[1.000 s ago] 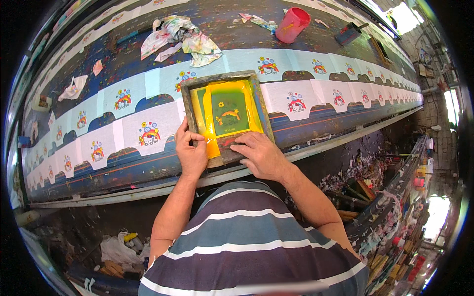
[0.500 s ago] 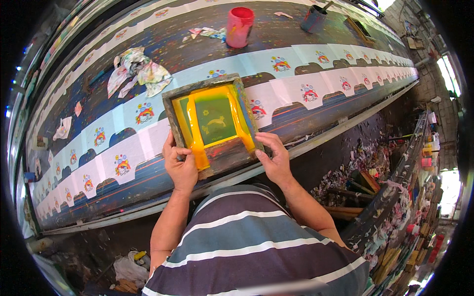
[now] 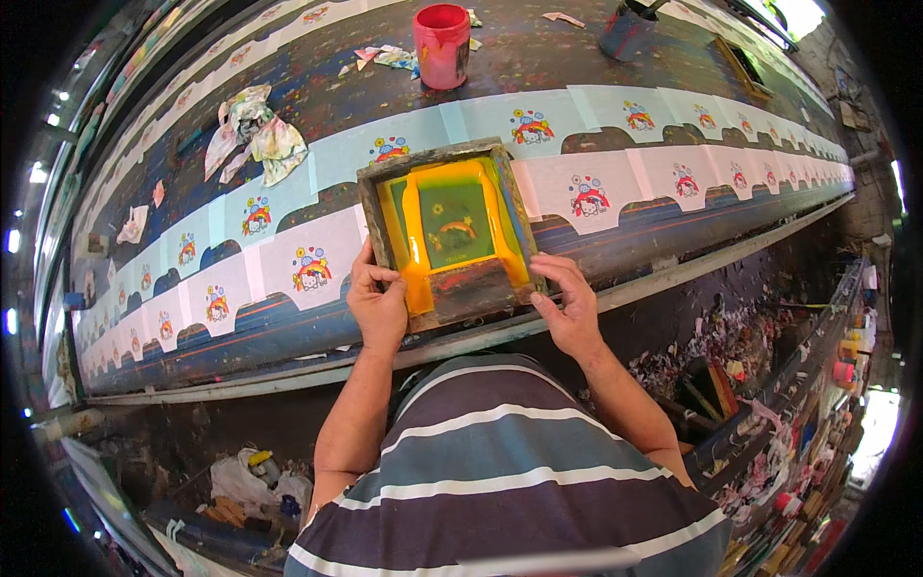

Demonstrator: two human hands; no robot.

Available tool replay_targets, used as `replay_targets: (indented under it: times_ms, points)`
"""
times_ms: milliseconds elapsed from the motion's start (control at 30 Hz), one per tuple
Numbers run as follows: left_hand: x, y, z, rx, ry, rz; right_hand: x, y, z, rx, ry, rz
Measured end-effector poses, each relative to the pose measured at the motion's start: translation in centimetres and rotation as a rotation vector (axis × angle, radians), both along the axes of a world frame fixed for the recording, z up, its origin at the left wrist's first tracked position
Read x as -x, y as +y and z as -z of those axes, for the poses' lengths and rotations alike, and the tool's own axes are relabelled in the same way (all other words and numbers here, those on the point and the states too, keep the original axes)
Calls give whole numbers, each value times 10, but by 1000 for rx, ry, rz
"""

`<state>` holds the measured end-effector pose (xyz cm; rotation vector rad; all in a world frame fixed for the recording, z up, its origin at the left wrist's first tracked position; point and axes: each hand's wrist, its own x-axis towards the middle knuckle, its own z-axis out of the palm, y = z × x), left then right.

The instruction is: The person mixes yellow paint in a small container, pours it onto a screen-printing frame, and uses a squeegee to spread the paint across the mesh. The person then presses the frame onto a patterned paper sheet and pulls the squeegee to transfer the design.

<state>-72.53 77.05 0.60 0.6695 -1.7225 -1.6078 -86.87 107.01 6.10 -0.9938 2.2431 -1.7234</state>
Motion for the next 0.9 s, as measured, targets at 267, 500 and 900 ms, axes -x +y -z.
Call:
replay_targets:
  times_ms: [267,500,900]
  points:
    - [-4,-4,0,-72,-21,23,-9,-15,-28,-132,399,-135]
    - [-4,-7,4,-129,-20,39,-6,-55,-44,-331,592,-334]
    - [-4,-7,4,-10,-73,-19,12,-72,-64,-430,512,-446]
